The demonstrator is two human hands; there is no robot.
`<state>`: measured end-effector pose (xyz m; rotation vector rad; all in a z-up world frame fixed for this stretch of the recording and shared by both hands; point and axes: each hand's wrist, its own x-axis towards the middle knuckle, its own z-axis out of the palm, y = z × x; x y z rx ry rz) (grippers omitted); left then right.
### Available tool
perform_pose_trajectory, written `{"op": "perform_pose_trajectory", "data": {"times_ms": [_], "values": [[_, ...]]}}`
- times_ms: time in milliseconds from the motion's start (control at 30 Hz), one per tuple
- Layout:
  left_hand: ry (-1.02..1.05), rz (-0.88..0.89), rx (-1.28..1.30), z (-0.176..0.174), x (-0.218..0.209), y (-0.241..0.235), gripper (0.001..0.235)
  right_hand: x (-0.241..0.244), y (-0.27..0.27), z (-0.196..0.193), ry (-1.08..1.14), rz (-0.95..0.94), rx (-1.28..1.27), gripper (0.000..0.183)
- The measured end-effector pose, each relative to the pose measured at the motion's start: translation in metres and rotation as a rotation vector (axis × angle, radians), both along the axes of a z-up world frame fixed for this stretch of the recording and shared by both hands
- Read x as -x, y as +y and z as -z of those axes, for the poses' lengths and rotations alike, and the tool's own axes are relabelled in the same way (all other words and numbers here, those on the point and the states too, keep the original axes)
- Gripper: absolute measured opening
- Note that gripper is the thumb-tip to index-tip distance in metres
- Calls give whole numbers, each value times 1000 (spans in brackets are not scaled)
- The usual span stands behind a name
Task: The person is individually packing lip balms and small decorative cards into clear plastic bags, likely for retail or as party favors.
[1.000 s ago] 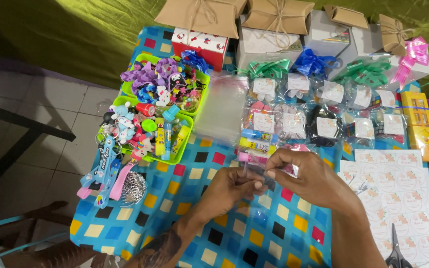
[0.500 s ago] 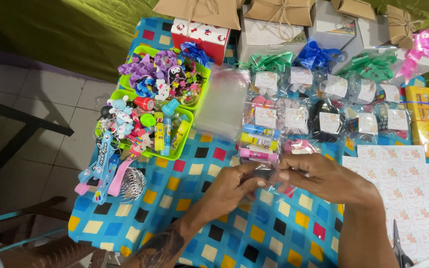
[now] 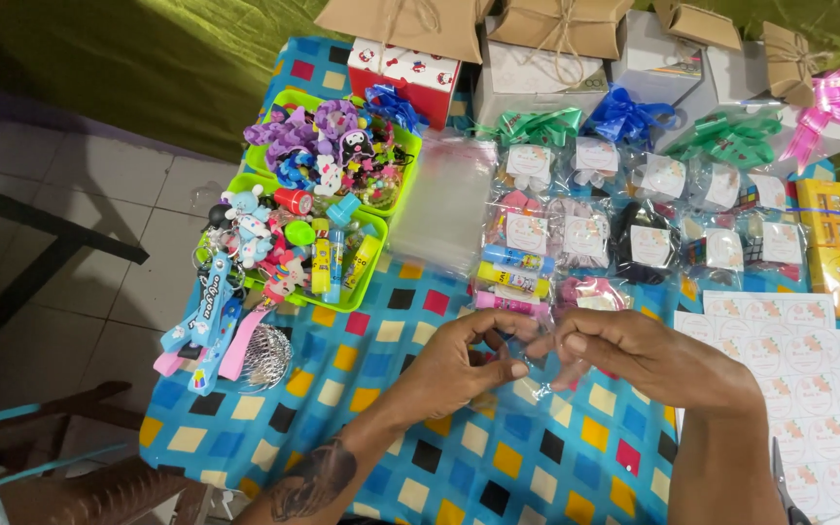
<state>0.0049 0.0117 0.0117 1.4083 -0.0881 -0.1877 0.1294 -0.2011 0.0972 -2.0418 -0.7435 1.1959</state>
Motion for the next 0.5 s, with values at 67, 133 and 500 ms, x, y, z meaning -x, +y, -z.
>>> {"op": "perform_pose_trajectory", "data": {"times_ms": [67,133,500], "values": [[2,-3,26,4,1,-2,51,1,3,4,30,-60,-84,35],[5,-4,51,7,1,-3,55,0,7,9,60,-118,-168,35],[-108,-99,268,23,-3,-7,11,-2,15,23,162,-87,-65,39]]}}
